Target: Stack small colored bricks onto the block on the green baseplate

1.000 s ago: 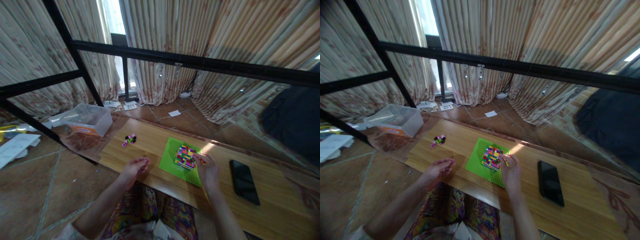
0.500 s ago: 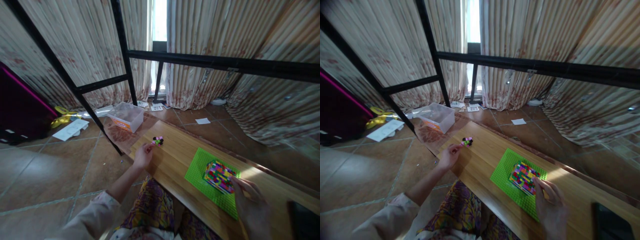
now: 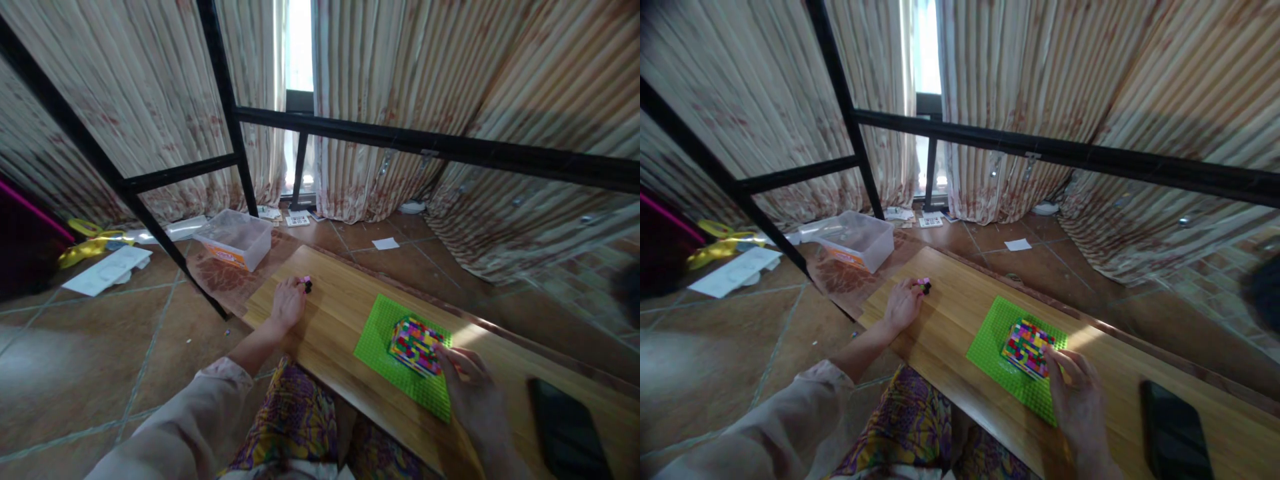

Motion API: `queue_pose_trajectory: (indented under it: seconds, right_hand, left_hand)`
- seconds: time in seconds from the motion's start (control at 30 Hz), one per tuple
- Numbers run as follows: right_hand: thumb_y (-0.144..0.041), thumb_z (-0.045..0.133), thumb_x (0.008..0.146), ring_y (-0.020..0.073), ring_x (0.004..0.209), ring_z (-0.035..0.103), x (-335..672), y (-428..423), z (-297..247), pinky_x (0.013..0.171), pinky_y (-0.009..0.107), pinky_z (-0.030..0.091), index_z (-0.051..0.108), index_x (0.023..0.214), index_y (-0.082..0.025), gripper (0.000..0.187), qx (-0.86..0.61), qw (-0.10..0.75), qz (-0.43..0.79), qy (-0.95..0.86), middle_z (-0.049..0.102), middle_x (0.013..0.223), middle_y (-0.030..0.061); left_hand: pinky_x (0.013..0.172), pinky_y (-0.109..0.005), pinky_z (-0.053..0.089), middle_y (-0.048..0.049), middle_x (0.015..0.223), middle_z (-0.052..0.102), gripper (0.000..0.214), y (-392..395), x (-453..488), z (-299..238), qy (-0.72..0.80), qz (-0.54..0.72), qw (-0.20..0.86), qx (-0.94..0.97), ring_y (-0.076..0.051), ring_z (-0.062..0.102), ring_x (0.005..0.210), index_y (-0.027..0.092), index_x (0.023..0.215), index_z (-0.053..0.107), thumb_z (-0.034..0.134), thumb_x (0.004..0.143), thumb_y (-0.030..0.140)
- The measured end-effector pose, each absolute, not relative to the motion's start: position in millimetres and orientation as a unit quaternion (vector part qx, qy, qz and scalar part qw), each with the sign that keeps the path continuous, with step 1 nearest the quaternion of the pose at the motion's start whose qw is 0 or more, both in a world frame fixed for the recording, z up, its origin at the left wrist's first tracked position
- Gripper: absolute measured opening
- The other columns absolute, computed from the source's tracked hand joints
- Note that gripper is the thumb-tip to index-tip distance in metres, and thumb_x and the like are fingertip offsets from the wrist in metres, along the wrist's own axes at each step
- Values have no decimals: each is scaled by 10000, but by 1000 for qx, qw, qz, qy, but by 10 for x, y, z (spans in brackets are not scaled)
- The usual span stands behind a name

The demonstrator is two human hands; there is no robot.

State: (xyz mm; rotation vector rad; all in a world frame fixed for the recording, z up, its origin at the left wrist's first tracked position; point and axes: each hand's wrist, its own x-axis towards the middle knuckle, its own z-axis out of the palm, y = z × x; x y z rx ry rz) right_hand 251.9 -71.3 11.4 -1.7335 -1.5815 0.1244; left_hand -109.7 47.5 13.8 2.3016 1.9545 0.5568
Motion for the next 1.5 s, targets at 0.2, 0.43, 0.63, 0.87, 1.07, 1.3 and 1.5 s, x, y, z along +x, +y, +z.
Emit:
queue_pose_trajectory:
  seconds: [0.2,0.43,0.63,0.87,1.07,1.3,1.5]
  right_hand:
    - [-551,488,869,210,754,619,2298,-874,273,681,342,480,697,1027,-188,448,-713,431,28,-553,679,954,93]
    - [-393,547,887,196,944,648,1527,-1205,389,808,321,520,698,1020,-255,244,-622,483,213,-578,697,1038,53]
    - [-356,584,872,195,916,653,1501,-1315,339,779,316,539,725,988,-273,200,-607,510,268,-548,692,991,50]
    - [-387,602,855,184,849,648,1798,-1305,402,731,298,521,726,948,-264,198,-608,511,281,-538,689,923,41]
    - [-415,621,835,166,767,622,1940,-1245,494,687,274,485,707,843,-234,201,-626,496,271,-537,672,836,30]
    - [-443,608,825,185,774,633,2173,-1107,404,727,310,477,690,871,-217,245,-706,486,199,-476,699,865,37]
    - [-426,542,865,177,746,614,2179,-913,342,697,300,469,695,859,-213,262,-703,442,126,-543,678,855,42]
  left_hand:
    - [957,-391,420,-100,1058,618,136,183,-960,221,575,349,146,726,-231,542,1036,183,830,665,531,851,196]
    - [704,-255,440,-35,755,652,154,-562,-229,345,443,383,588,559,-158,577,734,174,787,703,640,775,314]
    - [651,-238,407,-14,613,617,132,-707,206,475,402,344,706,472,-121,535,614,149,704,710,652,716,267]
    - [612,-230,391,-16,626,623,224,-681,436,565,400,311,734,452,-119,531,605,142,740,716,686,701,360]
    - [599,-219,383,-9,659,635,273,-695,549,641,393,294,742,457,-99,514,593,131,780,718,660,723,391]
    - [660,-227,444,-55,828,700,288,-605,261,551,449,326,707,439,-114,579,685,143,826,722,710,672,386]
    - [700,-249,480,-50,811,703,352,-371,-326,400,526,390,638,406,-142,613,748,153,798,710,779,574,415]
